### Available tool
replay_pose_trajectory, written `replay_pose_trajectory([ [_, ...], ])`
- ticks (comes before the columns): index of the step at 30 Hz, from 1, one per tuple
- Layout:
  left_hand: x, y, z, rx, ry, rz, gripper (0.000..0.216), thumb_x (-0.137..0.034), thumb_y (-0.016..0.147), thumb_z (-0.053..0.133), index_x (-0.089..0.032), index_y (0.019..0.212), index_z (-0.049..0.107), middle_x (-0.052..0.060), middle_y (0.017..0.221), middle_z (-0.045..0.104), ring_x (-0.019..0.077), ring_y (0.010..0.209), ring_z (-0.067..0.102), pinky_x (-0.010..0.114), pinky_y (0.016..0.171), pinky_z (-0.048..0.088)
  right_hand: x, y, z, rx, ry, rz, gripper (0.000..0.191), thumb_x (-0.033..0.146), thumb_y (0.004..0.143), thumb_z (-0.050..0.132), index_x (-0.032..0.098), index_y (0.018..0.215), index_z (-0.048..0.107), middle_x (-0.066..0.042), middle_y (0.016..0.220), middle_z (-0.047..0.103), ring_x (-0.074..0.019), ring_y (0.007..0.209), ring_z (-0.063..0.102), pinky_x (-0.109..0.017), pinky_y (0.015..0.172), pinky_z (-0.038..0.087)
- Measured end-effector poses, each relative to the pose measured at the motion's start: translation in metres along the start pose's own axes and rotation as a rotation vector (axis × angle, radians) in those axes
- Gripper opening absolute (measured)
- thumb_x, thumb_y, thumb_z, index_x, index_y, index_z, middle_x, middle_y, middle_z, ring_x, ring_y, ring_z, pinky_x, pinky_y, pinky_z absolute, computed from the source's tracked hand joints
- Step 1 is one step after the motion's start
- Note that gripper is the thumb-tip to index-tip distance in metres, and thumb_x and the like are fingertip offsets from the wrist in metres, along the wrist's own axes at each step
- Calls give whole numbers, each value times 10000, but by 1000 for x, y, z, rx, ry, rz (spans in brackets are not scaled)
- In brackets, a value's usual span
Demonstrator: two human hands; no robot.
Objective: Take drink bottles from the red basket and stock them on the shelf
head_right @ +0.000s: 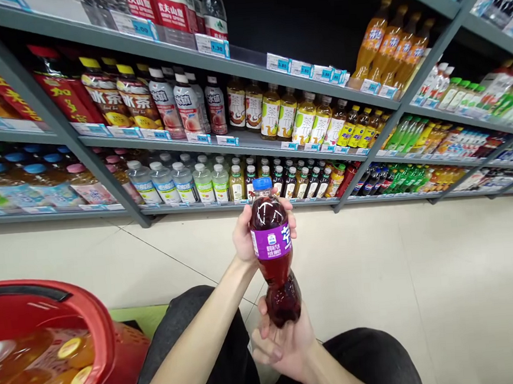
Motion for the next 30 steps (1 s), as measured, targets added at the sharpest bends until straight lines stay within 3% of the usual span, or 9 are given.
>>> replay_pose_trajectory([
  [4, -3, 0, 1, -35, 3, 14, 673, -660, 806, 691, -200, 1288, 594, 97, 1008, 678, 226, 757, 668, 354, 599, 583, -3, -1, 4, 83, -34, 31, 388, 553, 915, 719, 200, 873, 564, 96, 497, 517, -90, 349, 233, -237, 402, 217],
  [8, -4, 0, 1, -62, 29, 15, 675, -660, 799, 678, -202, 1288, 601, 97, 998, 676, 226, 742, 661, 353, 583, 575, -5, -2, 7, 61, -85, 23, 412, 597, 902, 696, 209, 874, 557, 101, 444, 441, -107, 372, 239, -255, 431, 236],
  [14, -3, 1, -1, -64, 43, 11, 689, -677, 798, 651, -198, 1291, 591, 101, 1005, 677, 226, 740, 663, 362, 588, 573, -3, -3, 10, 24, -78, 1, 412, 590, 869, 719, 196, 905, 604, 91, 462, 445, -107, 398, 281, -262, 457, 232],
  [23, -6, 0, -6, -65, 28, 16, 561, -648, 789, 678, -182, 1087, 589, 81, 926, 701, 204, 695, 668, 322, 578, 560, -1, 8, 7, -174, 75, -143, 495, 579, 744, 830, 131, 913, 705, 65, 521, 453, -92, 488, 331, -241, 508, 250],
  [30, -10, 3, -9, -102, 113, 28, 523, -588, 834, 719, -156, 1112, 620, 86, 982, 721, 188, 761, 689, 310, 651, 594, 4, 17, 1, -328, 102, -229, 654, 687, 697, 856, 129, 1007, 712, 4, 654, 582, -130, 565, 502, -225, 497, 327],
])
Point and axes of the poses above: each hand's wrist, its own y-axis towards the middle knuckle, its own z-axis out of the palm, x = y × z, the point moved 2 cm from there along y, towards the middle knuckle
